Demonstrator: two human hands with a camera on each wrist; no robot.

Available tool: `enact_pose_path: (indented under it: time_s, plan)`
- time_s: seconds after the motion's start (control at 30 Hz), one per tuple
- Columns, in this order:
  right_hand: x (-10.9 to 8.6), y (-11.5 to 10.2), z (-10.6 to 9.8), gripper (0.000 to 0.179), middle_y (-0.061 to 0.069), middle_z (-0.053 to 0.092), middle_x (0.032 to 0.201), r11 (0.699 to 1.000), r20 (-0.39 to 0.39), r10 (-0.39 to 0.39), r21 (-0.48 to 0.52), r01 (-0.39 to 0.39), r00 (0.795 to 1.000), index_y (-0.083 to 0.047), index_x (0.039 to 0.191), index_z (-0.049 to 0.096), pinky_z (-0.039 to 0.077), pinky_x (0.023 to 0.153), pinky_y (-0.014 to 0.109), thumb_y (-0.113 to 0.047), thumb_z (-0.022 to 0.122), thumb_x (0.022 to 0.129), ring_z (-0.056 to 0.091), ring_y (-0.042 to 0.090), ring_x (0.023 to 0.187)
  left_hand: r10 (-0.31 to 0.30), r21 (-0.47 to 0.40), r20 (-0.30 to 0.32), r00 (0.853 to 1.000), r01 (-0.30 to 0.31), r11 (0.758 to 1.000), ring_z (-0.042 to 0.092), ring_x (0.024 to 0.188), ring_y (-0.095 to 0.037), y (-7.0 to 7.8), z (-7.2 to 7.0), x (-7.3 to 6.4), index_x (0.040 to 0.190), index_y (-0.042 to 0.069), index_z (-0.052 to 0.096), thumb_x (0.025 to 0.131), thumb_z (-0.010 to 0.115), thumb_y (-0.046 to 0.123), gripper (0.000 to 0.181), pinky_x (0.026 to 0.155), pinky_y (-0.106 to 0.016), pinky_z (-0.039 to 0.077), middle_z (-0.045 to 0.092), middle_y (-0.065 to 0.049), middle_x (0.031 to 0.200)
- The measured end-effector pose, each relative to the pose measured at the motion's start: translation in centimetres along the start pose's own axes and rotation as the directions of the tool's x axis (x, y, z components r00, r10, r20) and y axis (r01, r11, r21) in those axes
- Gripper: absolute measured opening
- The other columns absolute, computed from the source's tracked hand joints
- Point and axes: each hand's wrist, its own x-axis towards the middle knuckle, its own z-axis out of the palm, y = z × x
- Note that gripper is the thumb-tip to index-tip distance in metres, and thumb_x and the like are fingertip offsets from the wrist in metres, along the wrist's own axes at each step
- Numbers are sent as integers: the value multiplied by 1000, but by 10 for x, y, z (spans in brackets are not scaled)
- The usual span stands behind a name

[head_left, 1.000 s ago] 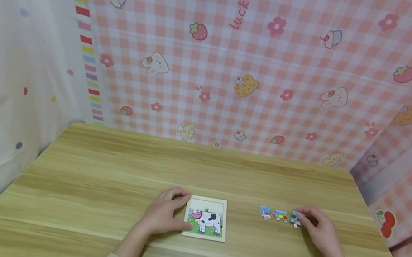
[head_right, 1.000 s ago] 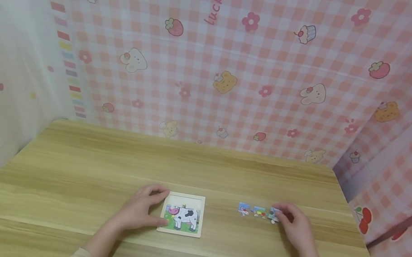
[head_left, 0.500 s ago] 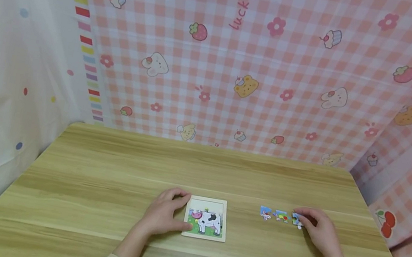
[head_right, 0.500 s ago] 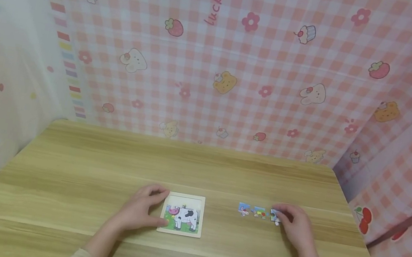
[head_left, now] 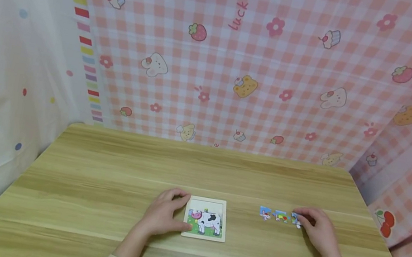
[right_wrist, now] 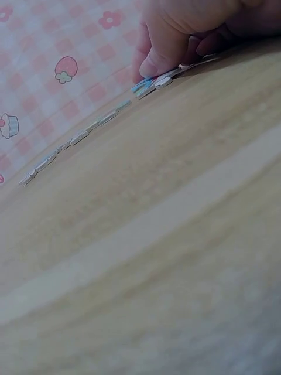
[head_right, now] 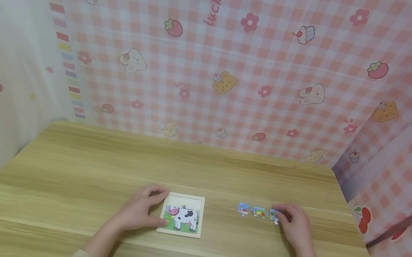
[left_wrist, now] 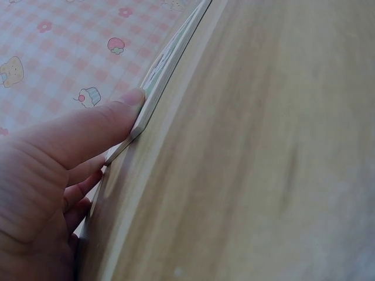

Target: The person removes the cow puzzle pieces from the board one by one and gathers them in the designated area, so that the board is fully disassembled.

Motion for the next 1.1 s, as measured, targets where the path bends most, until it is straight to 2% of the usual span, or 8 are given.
enact_pose_path:
  time_s: [0.23, 0.63, 0.9, 1.1]
  plan:
    - [1, -1, 1, 9, 8, 67, 93, 999, -15, -27, -18, 26, 1000, -5, 95, 75, 42, 69, 18, 0, 72, 88, 55, 8, 82, 0, -6, 0, 1000, 0, 1000, 34, 137, -34, 0, 0, 0, 144, 4, 51, 73, 85, 43, 87, 112, -54, 26, 46, -11, 144]
    - [1, -2, 2, 9, 9, 65, 94, 999, -16, -8, -40, 7, 1000, -5, 95, 75, 45, 69, 23, -1, 73, 88, 56, 13, 81, -1, -1, -6, 1000, 1, 1000, 34, 137, -33, -2, 1, 0, 144, 5, 51, 73, 84, 45, 88, 112, -54, 26, 46, -9, 144]
    - [-1, -1, 1, 10, 10, 65, 95, 1000, -21, 0, 7, 0, 1000, -2, 100, 74, 42, 68, 15, -2, 71, 90, 54, 5, 80, 5, 9, -7, 1000, -5, 1000, 35, 136, -33, -3, 2, 1, 144, 6, 51, 73, 84, 47, 89, 112, -53, 27, 46, -9, 144]
    - [0, -9, 1, 15, 12, 65, 96, 1000, -46, 30, -4, -30, 998, 0, 104, 73, 43, 69, 17, -10, 69, 93, 54, 7, 81, 4, 11, -8, 1000, -4, 1000, 35, 136, -33, -3, 2, 1, 144, 6, 51, 72, 84, 47, 89, 112, -53, 27, 46, -9, 144]
